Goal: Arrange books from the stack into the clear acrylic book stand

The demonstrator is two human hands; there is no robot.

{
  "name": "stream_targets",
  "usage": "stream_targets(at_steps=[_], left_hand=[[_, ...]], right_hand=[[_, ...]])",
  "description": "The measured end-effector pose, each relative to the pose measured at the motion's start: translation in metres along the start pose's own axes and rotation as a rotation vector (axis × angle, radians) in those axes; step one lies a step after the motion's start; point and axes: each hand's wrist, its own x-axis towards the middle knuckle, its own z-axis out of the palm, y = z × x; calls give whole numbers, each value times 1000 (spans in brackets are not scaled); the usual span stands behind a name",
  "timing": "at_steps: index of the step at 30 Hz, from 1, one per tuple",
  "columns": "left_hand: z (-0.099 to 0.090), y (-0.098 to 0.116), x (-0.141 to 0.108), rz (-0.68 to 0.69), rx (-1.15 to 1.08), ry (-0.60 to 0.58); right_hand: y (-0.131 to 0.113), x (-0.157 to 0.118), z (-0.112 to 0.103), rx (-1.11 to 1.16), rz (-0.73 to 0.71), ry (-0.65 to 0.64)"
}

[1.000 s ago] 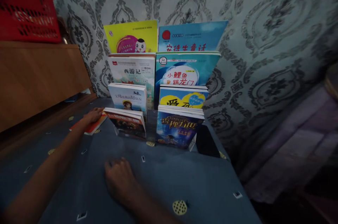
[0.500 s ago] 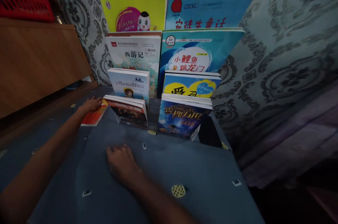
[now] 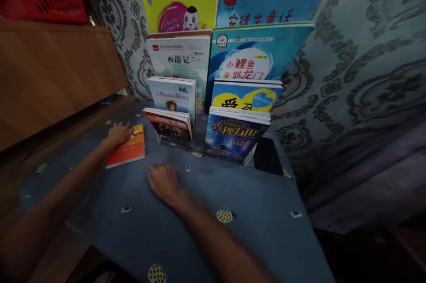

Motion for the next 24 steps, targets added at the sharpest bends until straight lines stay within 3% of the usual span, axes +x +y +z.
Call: stream_targets(at_steps=[7, 11, 17, 22, 24], left_hand=[[-11, 26, -46, -73, 58, 117], [-18, 38, -71, -69, 95, 126], [-21, 52, -110, -63, 118, 98], [-19, 56, -136, -94, 119, 76], [-17, 57, -143, -61, 133, 135]], right_hand=[[1, 0, 3, 67, 48, 88], [5, 2, 9, 87, 34, 256], [11, 2, 21, 83, -131, 490], [12, 2, 25, -16, -184, 487], [12, 3, 26, -50, -191, 462]])
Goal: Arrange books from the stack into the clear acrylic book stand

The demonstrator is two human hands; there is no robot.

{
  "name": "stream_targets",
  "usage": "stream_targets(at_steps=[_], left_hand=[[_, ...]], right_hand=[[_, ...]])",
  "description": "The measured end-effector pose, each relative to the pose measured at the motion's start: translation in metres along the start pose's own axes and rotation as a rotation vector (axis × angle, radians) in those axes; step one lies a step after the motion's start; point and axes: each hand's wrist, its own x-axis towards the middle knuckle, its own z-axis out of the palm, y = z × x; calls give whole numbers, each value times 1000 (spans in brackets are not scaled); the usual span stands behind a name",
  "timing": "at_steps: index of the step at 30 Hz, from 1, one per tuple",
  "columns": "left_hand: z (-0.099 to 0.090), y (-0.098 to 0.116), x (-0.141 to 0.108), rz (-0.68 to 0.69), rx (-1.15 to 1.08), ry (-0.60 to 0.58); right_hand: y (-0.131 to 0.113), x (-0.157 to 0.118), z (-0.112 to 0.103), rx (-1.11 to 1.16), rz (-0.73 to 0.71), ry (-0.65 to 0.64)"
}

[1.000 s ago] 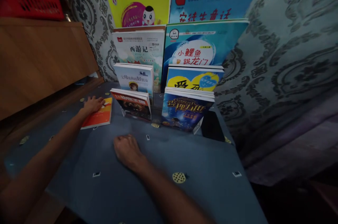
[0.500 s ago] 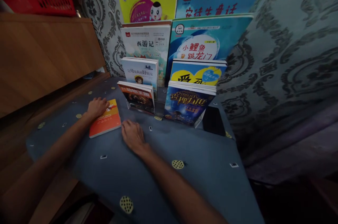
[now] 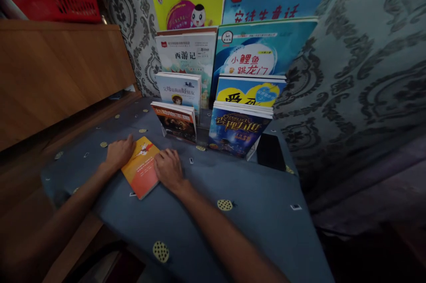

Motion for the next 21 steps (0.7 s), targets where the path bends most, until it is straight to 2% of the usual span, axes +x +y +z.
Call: stream_targets(at_steps=[3, 5, 6, 10, 14, 18, 21], left_hand=[[6, 5, -7, 219, -28, 155], [13, 9, -8, 359, -112, 196], [17, 11, -7, 383, -163, 198], [29, 13, 4, 324, -291, 185], [26, 5, 1, 303, -321, 129], [22, -12, -41, 248, -276, 161], [29, -19, -80, 127, -279, 209]], right_hand=[[0, 1, 0, -18, -7, -29], [0, 1, -1, -19, -6, -42], [0, 1, -2, -18, -4, -48], [-1, 2, -3, -21, 7, -73], [-2, 0, -6, -15, 24, -103], [-4, -2, -10, -7, 2, -174], [-14, 8, -7, 41, -47, -255]])
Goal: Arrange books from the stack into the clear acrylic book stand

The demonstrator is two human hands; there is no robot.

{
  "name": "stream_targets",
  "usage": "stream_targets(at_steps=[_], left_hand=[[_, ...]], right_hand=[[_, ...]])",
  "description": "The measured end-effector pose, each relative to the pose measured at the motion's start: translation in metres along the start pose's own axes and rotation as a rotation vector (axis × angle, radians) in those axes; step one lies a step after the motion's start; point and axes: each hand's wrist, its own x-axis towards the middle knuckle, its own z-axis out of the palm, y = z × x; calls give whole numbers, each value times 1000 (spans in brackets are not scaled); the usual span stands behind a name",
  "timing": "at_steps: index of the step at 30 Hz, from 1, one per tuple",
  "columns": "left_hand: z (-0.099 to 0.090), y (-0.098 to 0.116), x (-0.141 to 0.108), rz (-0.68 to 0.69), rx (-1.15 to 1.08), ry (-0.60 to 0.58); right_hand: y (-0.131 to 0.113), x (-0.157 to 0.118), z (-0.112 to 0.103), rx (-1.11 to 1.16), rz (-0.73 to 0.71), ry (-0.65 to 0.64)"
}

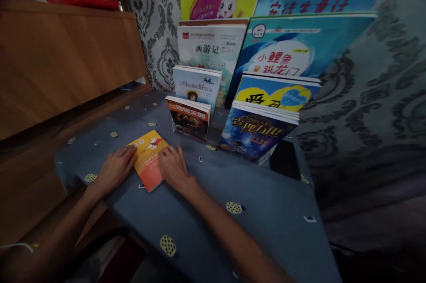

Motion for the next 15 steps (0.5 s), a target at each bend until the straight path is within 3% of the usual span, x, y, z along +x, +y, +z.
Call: stream_targets(at_steps=[3, 8, 11, 15], left_hand=[[5, 3, -24, -70, 6, 49], [9, 7, -27, -95, 21, 57], [8, 7, -25, -98, 21, 53], [8, 8, -25, -106, 7, 74]], right_hand=[[-19, 25, 7, 105, -120, -103], [-50, 76, 30, 235, -221, -162], [-49, 96, 42, 242, -210, -183], [-28, 107, 47, 164, -93, -189]])
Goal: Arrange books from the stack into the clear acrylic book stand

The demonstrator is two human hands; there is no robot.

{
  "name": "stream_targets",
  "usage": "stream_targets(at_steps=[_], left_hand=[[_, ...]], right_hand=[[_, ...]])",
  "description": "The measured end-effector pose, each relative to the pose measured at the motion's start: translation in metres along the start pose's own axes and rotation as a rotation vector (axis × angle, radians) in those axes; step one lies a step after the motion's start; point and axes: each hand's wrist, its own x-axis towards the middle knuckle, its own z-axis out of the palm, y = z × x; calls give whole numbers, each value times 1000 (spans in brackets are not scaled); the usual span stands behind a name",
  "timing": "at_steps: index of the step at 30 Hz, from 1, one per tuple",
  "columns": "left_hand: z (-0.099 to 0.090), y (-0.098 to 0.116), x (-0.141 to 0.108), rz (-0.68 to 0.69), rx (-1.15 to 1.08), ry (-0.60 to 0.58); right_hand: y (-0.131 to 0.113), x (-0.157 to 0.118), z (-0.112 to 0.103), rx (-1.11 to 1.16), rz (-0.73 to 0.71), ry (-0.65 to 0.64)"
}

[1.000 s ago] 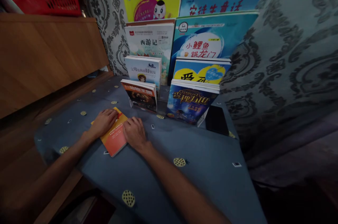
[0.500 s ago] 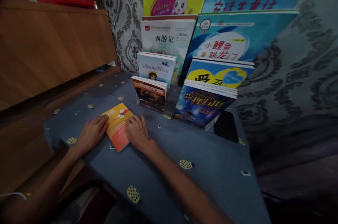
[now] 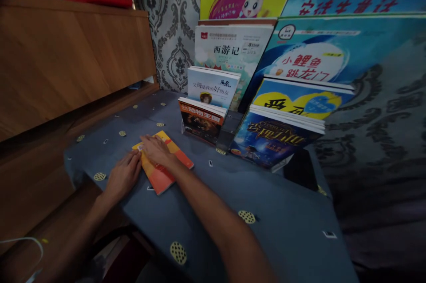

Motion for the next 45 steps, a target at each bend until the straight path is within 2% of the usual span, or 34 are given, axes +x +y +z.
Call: stream_targets(at_steps=[5, 11, 18, 24, 29, 33, 37, 41, 45], left_hand=[[1, 0, 0, -14, -20, -25], [-3, 2, 0, -15, -27, -41], [-6, 3, 1, -29, -16, -62], [-4, 0, -1, -12, -31, -51], [-1, -5, -2, -2, -111, -28], [-4, -8, 0, -25, -171, 25], [-6, -8, 2, -49, -177, 21], [-6, -3, 4, -16, -124, 9], [-3, 6, 13, 61, -166, -23]], right_hand=[[23, -6, -7, -21, 101, 12], [22, -22, -7, -22, 179, 33], [23, -66, -20, 16, 184, 32], [35, -99, -21, 86, 188, 134], [45, -121, -16, 105, 244, 222], [38, -135, -21, 18, 284, 235], [24, -149, -28, -107, 376, 228], [11, -173, -29, -151, 347, 233], [-6, -205, -29, -162, 275, 241]])
